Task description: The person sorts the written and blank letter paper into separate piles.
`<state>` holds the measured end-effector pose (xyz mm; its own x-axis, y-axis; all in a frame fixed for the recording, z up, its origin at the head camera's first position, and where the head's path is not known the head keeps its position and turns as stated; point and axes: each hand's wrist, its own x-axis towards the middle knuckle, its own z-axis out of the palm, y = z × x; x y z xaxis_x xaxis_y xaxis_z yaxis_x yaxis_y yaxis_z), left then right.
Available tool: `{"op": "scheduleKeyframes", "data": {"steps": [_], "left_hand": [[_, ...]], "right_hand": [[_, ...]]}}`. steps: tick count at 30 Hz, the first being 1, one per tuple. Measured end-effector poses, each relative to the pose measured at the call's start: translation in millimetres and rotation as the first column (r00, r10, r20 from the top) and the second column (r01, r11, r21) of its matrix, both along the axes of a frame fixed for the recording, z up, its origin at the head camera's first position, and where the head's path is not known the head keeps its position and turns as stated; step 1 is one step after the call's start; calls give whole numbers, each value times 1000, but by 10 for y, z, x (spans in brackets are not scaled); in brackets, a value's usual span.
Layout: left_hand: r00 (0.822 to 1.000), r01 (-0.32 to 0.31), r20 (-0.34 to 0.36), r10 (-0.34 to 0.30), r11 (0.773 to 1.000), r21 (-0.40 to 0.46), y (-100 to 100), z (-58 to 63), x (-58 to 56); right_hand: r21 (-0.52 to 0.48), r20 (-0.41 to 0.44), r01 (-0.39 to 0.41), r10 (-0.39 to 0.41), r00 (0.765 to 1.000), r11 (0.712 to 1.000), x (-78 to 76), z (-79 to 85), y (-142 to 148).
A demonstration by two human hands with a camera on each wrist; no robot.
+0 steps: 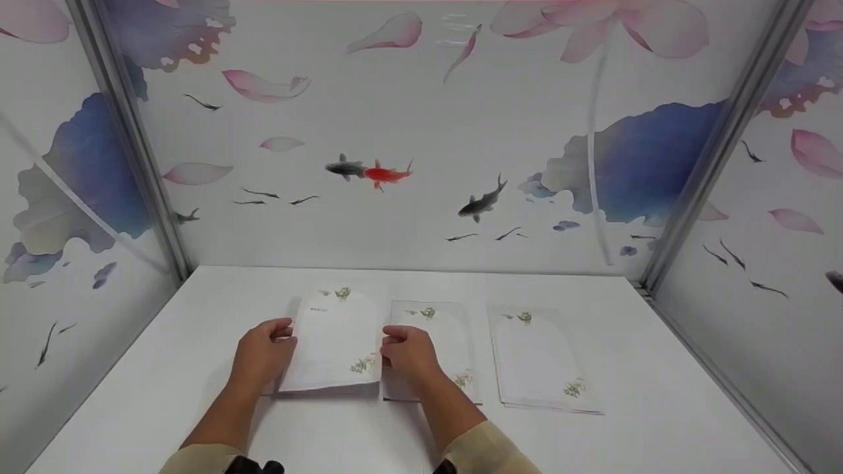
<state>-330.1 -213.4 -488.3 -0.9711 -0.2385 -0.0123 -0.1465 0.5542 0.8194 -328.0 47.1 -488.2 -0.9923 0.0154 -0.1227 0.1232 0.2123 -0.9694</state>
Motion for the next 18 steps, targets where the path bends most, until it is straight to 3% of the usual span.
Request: {"op": "scheduleKeyframes", "data": {"steps": [8,18], "left_hand": [[999,-46,18,46,999,-24,-100,-39,-35],[998,-58,10,59,996,-66,-155,-101,17]], "right_hand": [[-15,48,-98,99,994,995,15,-27,-75],[33,22,-207,207,978,978,51,-58,-41]]}}
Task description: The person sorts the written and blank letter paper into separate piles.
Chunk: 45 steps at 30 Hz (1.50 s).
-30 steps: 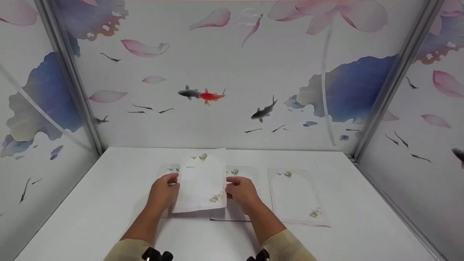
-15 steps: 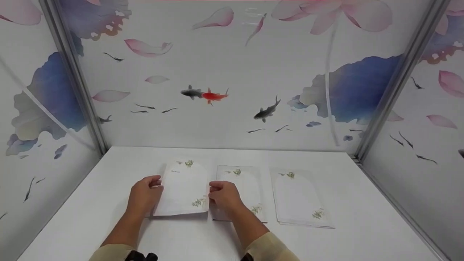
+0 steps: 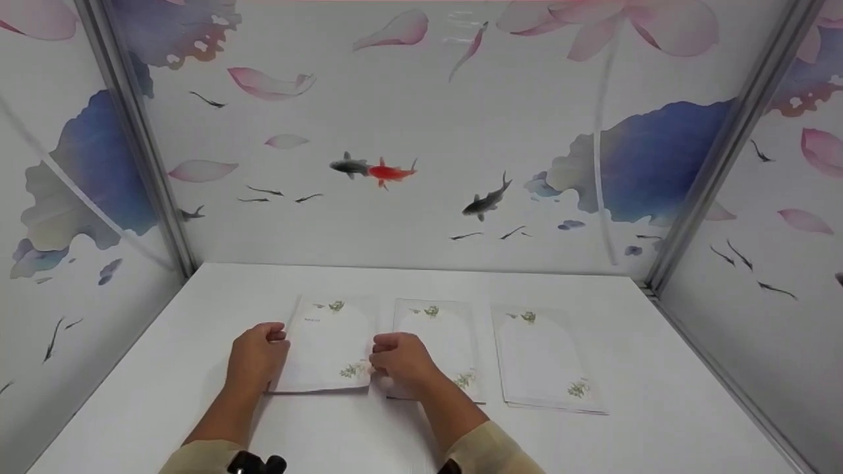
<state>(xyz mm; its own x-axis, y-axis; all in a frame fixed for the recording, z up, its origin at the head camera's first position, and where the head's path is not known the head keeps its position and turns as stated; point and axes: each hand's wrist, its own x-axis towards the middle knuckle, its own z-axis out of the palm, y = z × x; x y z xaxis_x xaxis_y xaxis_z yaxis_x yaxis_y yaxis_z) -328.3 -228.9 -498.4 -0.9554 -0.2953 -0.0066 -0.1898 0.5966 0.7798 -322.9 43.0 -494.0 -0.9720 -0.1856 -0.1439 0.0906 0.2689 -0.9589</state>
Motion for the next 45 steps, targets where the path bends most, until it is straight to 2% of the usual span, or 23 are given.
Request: {"op": "scheduleKeyframes", "data": {"steps": [8,13,17,20,24,32,39,45], "left_hand": [[999,4,-50,-5,1000,-22,-8,9,7],[999,16,-52,-11,996,88,92,73,-15],[1000,22,-24,-18,981,191,268,110,-88],[999,39,-28,-34,972,230,426,116,-146],[996,75,-61,-62,967,243,636,108,-192],[987,139,-110,-115,959,246,1001,94,-199],[979,190,-130,-156,933,306,1312,118,-200],[970,232,-142,-195,914,331,1570,133,-215]], "right_hand": [[2,-23,4,-4,1000,1000,0,34,16],[-17,-41,16,-16,999,1000,-3,42,63],[-39,-50,18,-20,999,999,-35,32,171],[-43,-53,31,-33,998,999,-79,28,289],[-22,-64,50,-52,997,998,-126,11,481],[6,-80,93,-92,993,996,-138,26,918],[31,-77,173,-170,982,984,-132,58,1325],[52,-111,208,-201,973,977,-123,38,1609]]}}
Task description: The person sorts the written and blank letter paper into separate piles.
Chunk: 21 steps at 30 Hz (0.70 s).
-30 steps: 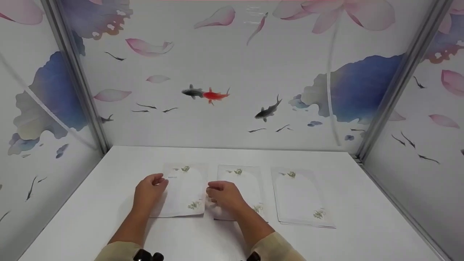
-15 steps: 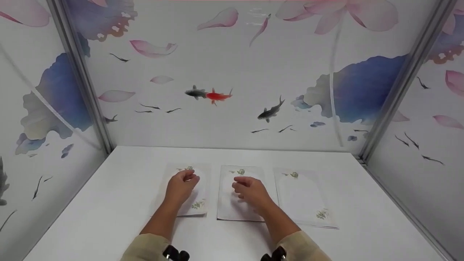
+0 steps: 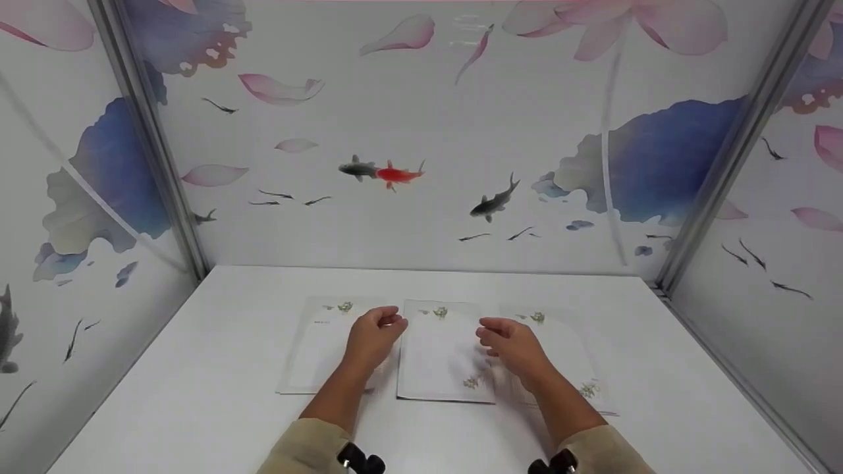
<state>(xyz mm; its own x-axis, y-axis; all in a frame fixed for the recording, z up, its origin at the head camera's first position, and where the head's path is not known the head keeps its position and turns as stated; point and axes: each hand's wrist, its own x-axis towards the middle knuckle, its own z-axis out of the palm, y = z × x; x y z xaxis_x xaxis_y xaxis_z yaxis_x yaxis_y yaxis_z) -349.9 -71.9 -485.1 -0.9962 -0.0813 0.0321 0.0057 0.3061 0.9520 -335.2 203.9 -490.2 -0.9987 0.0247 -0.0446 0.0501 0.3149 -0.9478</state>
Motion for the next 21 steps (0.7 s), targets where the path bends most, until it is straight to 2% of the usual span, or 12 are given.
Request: {"op": "scheduleKeyframes", "data": {"steps": [6,10,14,18,21], "left_hand": [[999,43,-14,-43,999,-4,137,14,9],[998,59,3,-59,998,-30,133,-11,29],[993,110,46,-107,989,-94,127,-42,57],[983,180,72,-168,958,-221,130,-72,85],[971,240,84,-225,916,-323,121,-105,102]], "right_hand": [[15,-24,11,-11,1000,1000,18,-24,114],[78,-32,1,1,1000,997,16,-37,114],[175,-37,-21,28,999,984,19,-61,110],[266,-17,-74,81,997,961,33,-84,89],[313,4,-121,126,992,942,47,-109,74]]}}
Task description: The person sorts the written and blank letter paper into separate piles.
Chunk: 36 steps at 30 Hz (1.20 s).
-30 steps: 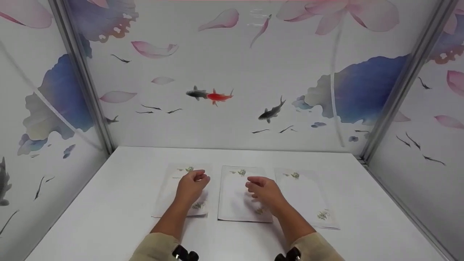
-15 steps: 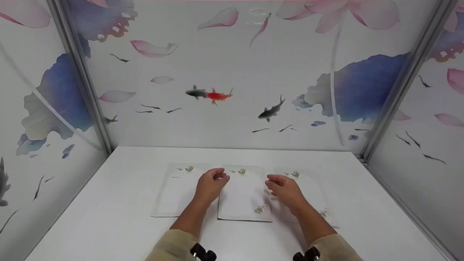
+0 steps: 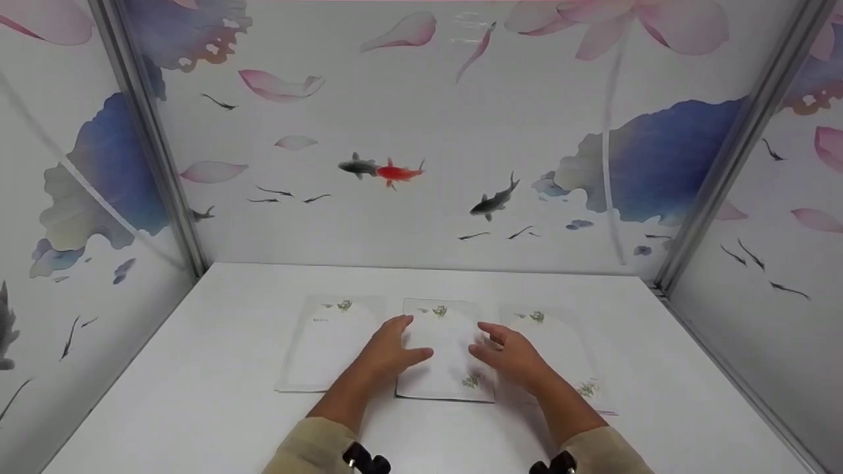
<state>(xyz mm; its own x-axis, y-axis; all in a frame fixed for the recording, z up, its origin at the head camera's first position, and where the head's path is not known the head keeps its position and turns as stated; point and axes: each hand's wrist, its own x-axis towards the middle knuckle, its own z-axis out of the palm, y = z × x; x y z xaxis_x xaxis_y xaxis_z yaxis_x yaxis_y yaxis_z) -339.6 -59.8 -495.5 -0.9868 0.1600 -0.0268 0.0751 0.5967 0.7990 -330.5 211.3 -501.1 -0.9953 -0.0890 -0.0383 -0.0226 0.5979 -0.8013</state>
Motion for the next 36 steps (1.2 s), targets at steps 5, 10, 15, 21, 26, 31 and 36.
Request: {"op": "scheduleKeyframes", "data": {"steps": [5,10,15,21,26,31,36], "left_hand": [[994,107,11,-106,982,-156,-8,-48,26],[983,182,21,-183,947,-263,-1,-83,54],[972,227,18,-235,913,-339,7,-81,82],[965,241,5,-262,879,-411,21,-65,90],[966,234,2,-260,867,-440,30,-80,92],[961,238,-15,-276,852,-467,29,-80,84],[952,246,-34,-304,827,-506,21,-77,64]], "right_hand": [[69,20,-85,84,996,994,14,-40,-14],[201,46,-155,149,988,967,5,-43,-46],[280,69,-194,182,981,940,22,-20,-78],[354,85,-191,172,981,916,55,-4,-102],[376,92,-188,166,982,907,73,-5,-123],[378,79,-202,186,979,904,84,-7,-110],[376,67,-203,192,979,904,81,-17,-98]]}}
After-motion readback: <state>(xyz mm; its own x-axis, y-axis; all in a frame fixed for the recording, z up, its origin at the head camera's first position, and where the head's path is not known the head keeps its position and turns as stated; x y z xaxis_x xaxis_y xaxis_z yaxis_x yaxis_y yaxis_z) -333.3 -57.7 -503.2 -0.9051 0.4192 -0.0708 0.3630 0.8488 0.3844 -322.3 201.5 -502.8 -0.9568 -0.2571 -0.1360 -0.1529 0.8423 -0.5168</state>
